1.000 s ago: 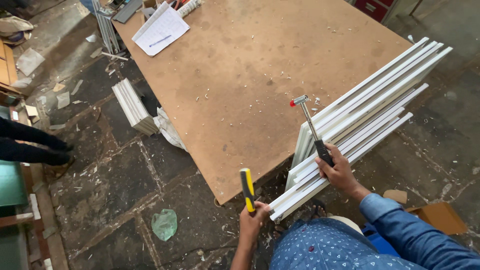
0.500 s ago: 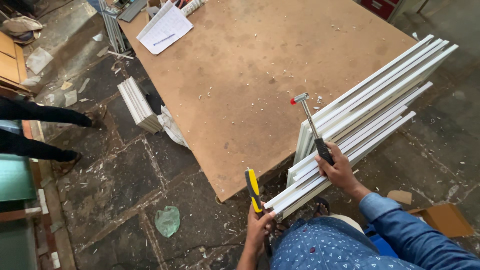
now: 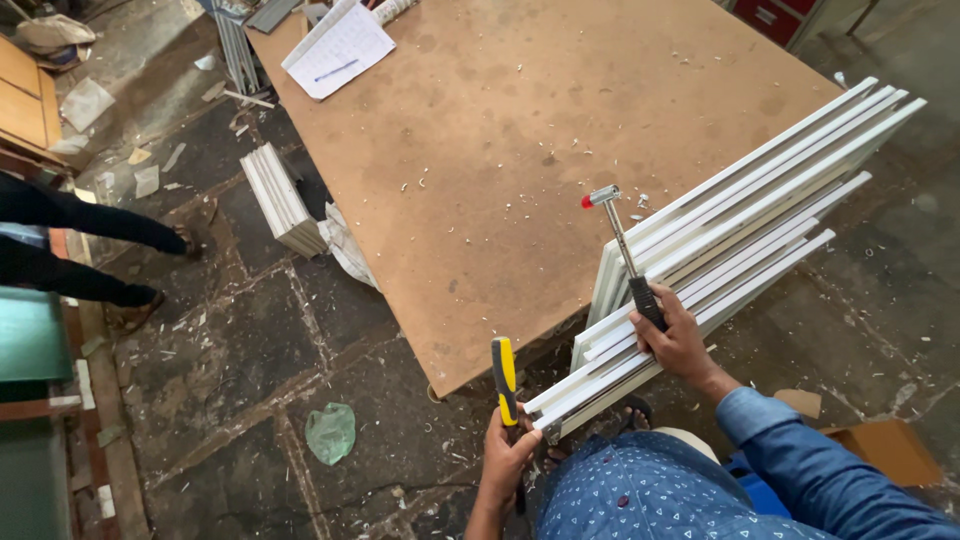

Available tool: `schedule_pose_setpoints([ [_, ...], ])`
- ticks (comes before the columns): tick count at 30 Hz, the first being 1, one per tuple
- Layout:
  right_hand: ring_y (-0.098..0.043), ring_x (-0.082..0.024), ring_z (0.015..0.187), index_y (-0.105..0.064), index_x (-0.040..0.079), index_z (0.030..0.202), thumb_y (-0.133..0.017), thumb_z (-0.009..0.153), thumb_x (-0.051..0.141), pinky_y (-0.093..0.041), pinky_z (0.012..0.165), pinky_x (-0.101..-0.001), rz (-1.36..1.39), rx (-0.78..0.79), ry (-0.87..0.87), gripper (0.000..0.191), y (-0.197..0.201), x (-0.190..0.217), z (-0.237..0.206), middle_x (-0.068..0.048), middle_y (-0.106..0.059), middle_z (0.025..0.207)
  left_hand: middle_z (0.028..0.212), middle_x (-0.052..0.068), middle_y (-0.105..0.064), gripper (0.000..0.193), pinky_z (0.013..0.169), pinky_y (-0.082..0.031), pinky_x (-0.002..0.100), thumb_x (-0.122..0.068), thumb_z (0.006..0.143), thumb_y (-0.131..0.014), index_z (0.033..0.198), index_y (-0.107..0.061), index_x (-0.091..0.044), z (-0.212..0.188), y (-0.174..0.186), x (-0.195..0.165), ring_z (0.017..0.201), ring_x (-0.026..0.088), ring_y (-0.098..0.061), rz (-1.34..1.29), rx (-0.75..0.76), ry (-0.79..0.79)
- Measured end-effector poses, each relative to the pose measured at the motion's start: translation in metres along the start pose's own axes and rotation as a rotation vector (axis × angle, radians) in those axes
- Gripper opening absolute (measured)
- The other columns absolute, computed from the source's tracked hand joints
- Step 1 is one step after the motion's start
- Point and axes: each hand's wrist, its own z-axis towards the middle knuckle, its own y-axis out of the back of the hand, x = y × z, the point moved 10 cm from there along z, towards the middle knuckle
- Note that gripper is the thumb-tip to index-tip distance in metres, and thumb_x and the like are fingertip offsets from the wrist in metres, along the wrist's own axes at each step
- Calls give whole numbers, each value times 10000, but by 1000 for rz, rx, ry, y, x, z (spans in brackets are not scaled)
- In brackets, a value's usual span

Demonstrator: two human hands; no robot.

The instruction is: The person holds a white PVC window frame profile against a stack of frames and taps it with a rubber mallet to seat the joint, then uses a chisel-like tool on the frame edge. They repeat this on several frame sections and finally carry a stack of assembled frames across the workshop floor.

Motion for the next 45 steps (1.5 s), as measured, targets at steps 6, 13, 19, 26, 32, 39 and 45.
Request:
schedule_pose_setpoints([
  [6, -567, -86, 513, -501, 46, 1378, -661, 952, 110, -450, 449, -256, 13, 1, 11, 459, 0, -3, 1, -33, -597, 648, 901, -9, -598, 476, 556, -431, 209, -29, 831, -755, 1259, -551, -72, -2, 4, 3, 689, 55, -553, 23, -24, -11],
  [13, -577, -77, 525, -493, 45, 1372, -651, 964, 102, -463, 456, -253, 14, 15, 28, 442, -1, 0, 1, -25, -601, 669, 989, -7, -570, 529, 815, -510, 240, -10, 848, -785, 1306, -525, -66, 4, -2, 8, 914, 87, -592, -3, 32, -118],
  [19, -558, -86, 512, -489, 37, 1375, -654, 955, 86, -448, 446, -255, 10, 11, 20, 454, -1, 0, 2, -34, -597, 649, 967, -3, -575, 560, 768, -486, 257, -35, 845, -773, 1339, -511, -70, 7, 1, 23, 895, 117, -577, -92, -1, -64],
  [26, -578, -77, 519, -491, 27, 1363, -650, 956, 83, -455, 444, -247, 34, 29, 22, 441, -1, 0, 2, -25, -607, 670, 995, -5, -560, 597, 736, -506, 222, 1, 838, -618, 1414, -477, -57, 8, -4, 18, 865, 78, -579, -85, 70, -139],
  [32, -565, -80, 521, -483, 50, 1405, -663, 951, 91, -452, 455, -248, 45, 26, 18, 490, -4, 1, 0, -28, -596, 661, 878, -11, -506, 625, 497, -346, 220, -8, 811, -585, 1420, -462, -80, 8, 0, 24, 602, 69, -443, -105, 41, -67],
  [39, -582, -84, 523, -486, 51, 1397, -670, 959, 108, -473, 463, -255, 20, 39, 22, 479, -6, 6, -2, -28, -601, 663, 888, -4, -491, 632, 516, -349, 214, -15, 787, -605, 1405, -490, -72, 0, 8, 22, 634, 62, -449, -85, -32, -81],
  [45, -585, -86, 548, -471, 55, 1417, -670, 967, 112, -479, 478, -255, 13, 76, 68, 496, -10, 14, -4, -28, -614, 714, 883, 5, -492, 628, 521, -374, 235, -34, 780, -596, 1399, -497, -77, -6, 16, 23, 627, 82, -467, -127, -104, -106],
])
